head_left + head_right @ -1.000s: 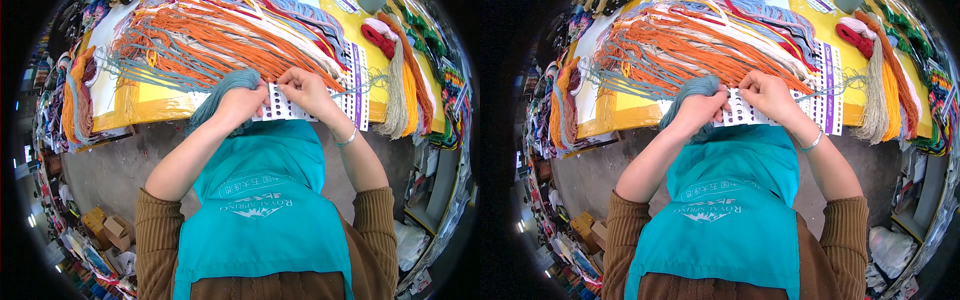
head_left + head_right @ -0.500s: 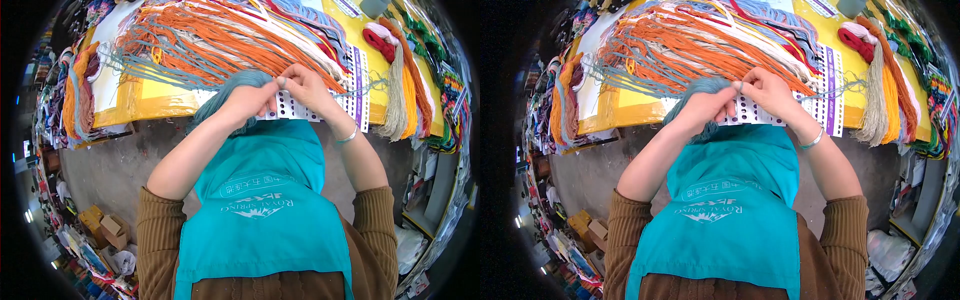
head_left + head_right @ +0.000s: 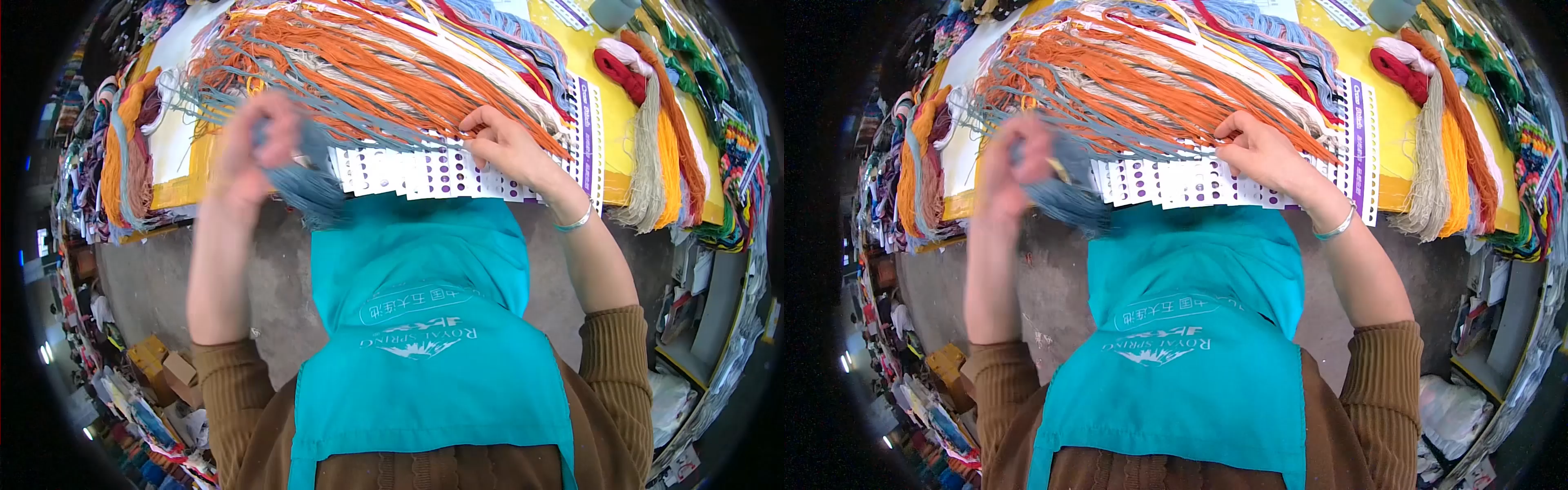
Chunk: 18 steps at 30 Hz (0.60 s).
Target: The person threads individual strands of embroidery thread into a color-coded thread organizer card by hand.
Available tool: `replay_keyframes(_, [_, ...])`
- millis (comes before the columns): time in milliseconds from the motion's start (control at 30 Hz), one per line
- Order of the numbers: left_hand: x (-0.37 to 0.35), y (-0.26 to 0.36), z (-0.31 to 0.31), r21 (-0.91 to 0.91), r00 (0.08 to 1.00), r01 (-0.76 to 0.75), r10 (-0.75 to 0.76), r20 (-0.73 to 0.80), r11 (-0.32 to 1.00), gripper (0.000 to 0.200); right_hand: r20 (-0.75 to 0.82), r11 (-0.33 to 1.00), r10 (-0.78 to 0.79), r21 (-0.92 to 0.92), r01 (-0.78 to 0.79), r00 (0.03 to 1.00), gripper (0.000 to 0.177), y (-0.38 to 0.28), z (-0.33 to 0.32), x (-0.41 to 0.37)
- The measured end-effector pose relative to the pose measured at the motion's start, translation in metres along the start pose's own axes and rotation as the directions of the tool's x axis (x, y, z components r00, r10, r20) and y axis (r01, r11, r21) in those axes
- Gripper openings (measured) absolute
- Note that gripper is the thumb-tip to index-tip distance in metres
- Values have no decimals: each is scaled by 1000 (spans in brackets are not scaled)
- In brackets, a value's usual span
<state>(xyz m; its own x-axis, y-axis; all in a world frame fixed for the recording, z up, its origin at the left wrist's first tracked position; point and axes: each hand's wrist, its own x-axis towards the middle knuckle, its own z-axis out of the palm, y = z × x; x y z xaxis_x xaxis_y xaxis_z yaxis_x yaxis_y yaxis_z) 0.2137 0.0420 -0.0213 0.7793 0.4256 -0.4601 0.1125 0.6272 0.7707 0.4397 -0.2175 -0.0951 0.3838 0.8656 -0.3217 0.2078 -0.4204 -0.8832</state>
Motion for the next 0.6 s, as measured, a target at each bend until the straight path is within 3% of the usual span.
replay_keyframes(33, [8,21,-35,-76,985,-142,148,83,987,14,4,1000,0,-16,0,1000,34,0,0,1])
replay_keyframes(100, [21,77,-85,-184,988,-133,144,48,974,14,-9,999,16,32,-16,1000,31,-1,4,0])
replay_keyframes(167, [44,115,-138,-272,934,-336,356,24,902,21,-16,999,15,49,-14,1000,30,-2,5,0])
replay_keyframes(200, [47,120,-134,-170,908,-413,389,-155,895,23,-17,999,7,44,-6,1000,30,0,6,0])
replay_keyframes(267, [50,129,-110,66,749,-494,463,-474,867,26,-33,1000,6,21,-5,999,31,-1,5,-2])
replay_keyframes(367, [42,80,-49,127,819,-445,460,-343,887,35,-53,999,26,-25,-28,998,31,-5,8,-3])
replay_keyframes(433, [33,46,-26,-92,943,-326,331,44,941,44,-59,997,48,-50,-51,997,30,-5,8,-2])
replay_keyframes(600, [5,-14,39,-303,934,-66,165,316,951,61,-197,936,-205,248,251,959,18,-25,37,4])
